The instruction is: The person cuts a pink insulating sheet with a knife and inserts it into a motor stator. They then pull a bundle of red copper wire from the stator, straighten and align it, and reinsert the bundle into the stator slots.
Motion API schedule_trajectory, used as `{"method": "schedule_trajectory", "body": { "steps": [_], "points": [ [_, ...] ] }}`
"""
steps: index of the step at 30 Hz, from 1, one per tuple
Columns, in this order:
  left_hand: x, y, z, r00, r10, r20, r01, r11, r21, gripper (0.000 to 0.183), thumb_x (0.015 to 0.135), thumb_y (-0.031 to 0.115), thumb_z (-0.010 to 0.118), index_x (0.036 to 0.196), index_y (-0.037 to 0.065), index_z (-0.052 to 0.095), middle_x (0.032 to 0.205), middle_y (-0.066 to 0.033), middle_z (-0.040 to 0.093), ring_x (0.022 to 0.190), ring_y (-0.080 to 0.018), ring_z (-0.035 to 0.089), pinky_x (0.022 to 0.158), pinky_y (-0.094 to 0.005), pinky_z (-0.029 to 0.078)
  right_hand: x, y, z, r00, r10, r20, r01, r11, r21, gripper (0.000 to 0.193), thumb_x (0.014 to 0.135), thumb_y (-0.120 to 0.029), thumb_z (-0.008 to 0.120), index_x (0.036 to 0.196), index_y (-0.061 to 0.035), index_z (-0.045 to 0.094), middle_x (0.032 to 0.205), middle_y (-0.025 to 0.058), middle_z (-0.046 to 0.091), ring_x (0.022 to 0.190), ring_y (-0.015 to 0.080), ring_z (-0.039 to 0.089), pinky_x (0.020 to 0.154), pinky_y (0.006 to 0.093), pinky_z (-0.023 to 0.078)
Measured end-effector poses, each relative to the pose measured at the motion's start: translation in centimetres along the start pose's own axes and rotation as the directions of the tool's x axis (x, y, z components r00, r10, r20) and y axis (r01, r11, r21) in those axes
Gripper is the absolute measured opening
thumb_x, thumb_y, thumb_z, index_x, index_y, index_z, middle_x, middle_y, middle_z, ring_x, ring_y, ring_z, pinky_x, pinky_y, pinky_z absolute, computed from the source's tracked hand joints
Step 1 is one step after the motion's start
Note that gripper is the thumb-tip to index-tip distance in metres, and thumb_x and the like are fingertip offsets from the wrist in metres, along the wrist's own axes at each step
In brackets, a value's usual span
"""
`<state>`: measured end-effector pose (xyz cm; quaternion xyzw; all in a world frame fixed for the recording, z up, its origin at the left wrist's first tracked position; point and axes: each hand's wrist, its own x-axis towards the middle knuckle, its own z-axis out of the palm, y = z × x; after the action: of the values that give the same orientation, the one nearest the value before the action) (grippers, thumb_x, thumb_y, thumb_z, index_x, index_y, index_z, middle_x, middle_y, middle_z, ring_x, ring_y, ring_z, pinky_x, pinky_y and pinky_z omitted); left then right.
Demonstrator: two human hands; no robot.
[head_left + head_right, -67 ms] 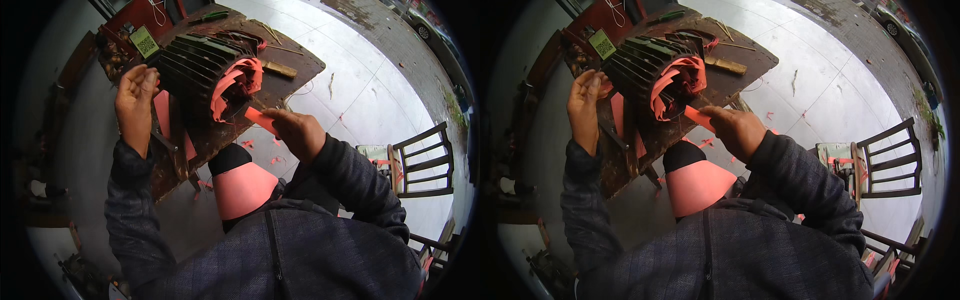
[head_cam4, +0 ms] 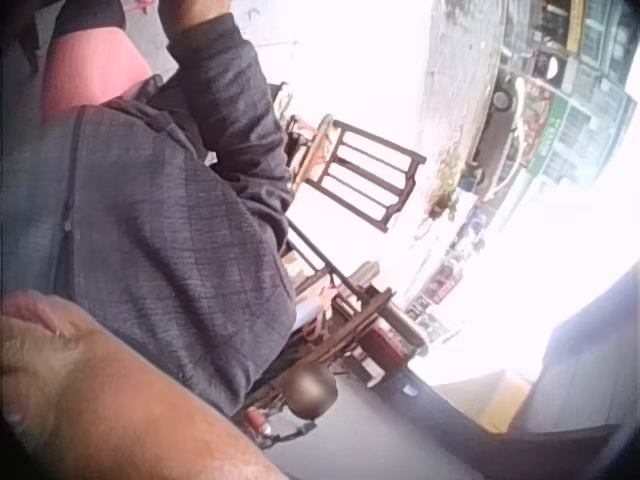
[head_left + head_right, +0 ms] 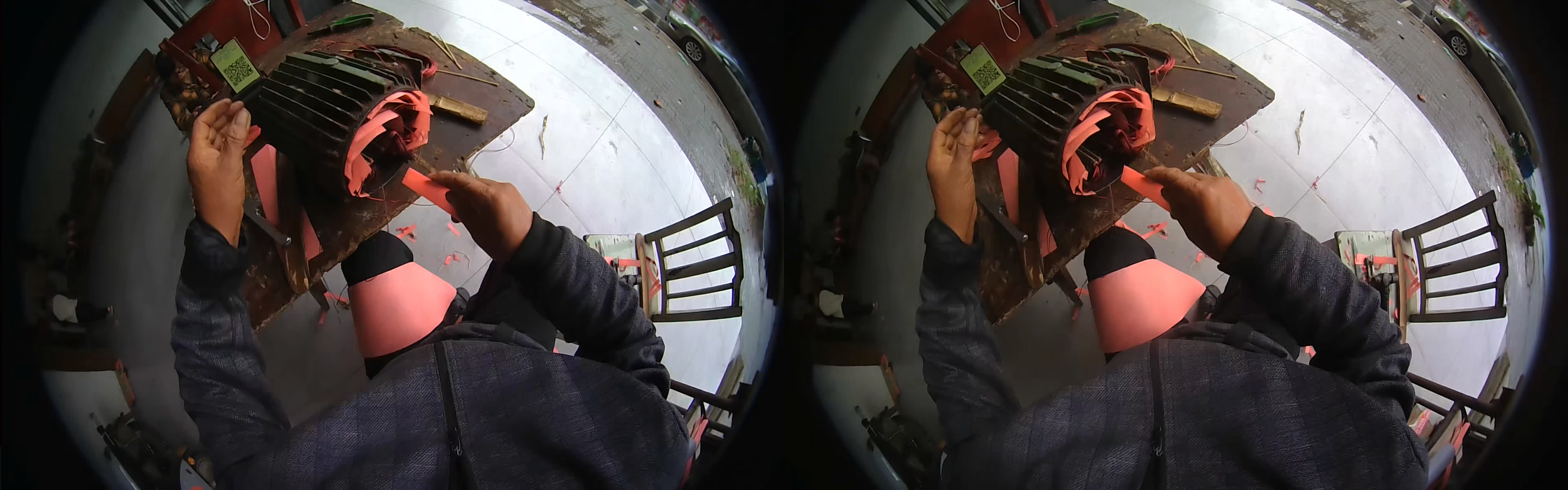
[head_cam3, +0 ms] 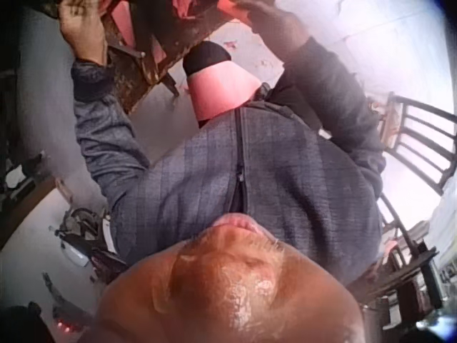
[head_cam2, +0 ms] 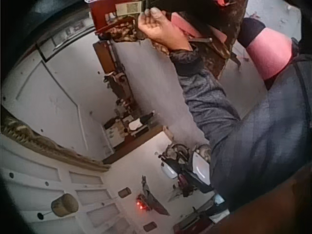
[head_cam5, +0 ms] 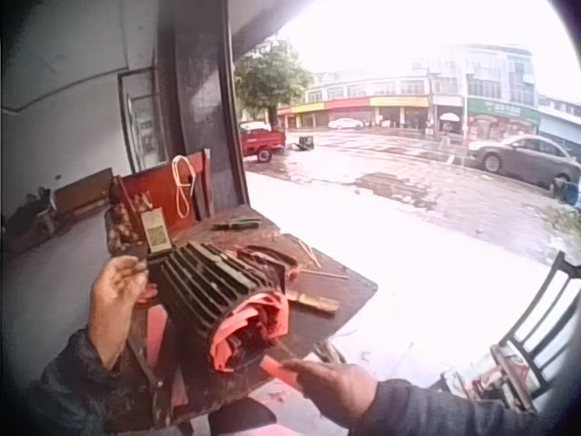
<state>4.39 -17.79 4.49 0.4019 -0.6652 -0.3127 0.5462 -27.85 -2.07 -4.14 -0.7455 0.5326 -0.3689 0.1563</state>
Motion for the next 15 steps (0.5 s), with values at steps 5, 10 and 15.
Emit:
{"method": "schedule_trajectory", "body": {
  "steps": [5,10,15],
  "points": [
    [4.3,-6.3,0.5,0.984,-0.157,-0.084,0.157,0.988,-0.005,0.055,0.104,0.041,0.071,0.136,-0.003,0.059,0.131,-0.0110,0.066,0.128,-0.0179,0.059,0.108,-0.0343,0.048,1.5,1.1,1.5,0.998,-0.024,-0.061,0.025,1.000,0.010,0.037,0.095,0.000,0.063,0.131,-0.0088,0.067,0.094,0.0182,0.075,0.078,0.0337,0.075,0.070,0.0415,0.060],
    [5.9,-9.7,0.7,0.978,-0.138,0.158,0.152,0.985,-0.080,0.058,0.103,0.050,0.068,0.133,0.001,0.063,0.128,-0.0055,0.066,0.121,-0.0144,0.060,0.108,-0.0291,0.044,4.0,1.7,3.3,0.995,-0.079,-0.064,0.077,0.997,-0.026,0.037,0.096,-0.005,0.056,0.133,-0.0055,0.064,0.096,0.0204,0.073,0.083,0.0403,0.072,0.072,0.0467,0.058],
    [7.0,-11.1,0.3,0.940,-0.200,0.277,0.250,0.956,-0.156,0.067,0.105,0.056,0.061,0.145,0.004,0.055,0.138,-0.0060,0.063,0.126,-0.0183,0.060,0.109,-0.0346,0.047,5.1,1.4,4.1,0.999,0.013,0.039,-0.005,0.980,-0.198,0.041,0.096,-0.009,0.055,0.136,-0.0048,0.063,0.098,0.0212,0.072,0.084,0.0407,0.073,0.071,0.0482,0.059]
  ]
}}
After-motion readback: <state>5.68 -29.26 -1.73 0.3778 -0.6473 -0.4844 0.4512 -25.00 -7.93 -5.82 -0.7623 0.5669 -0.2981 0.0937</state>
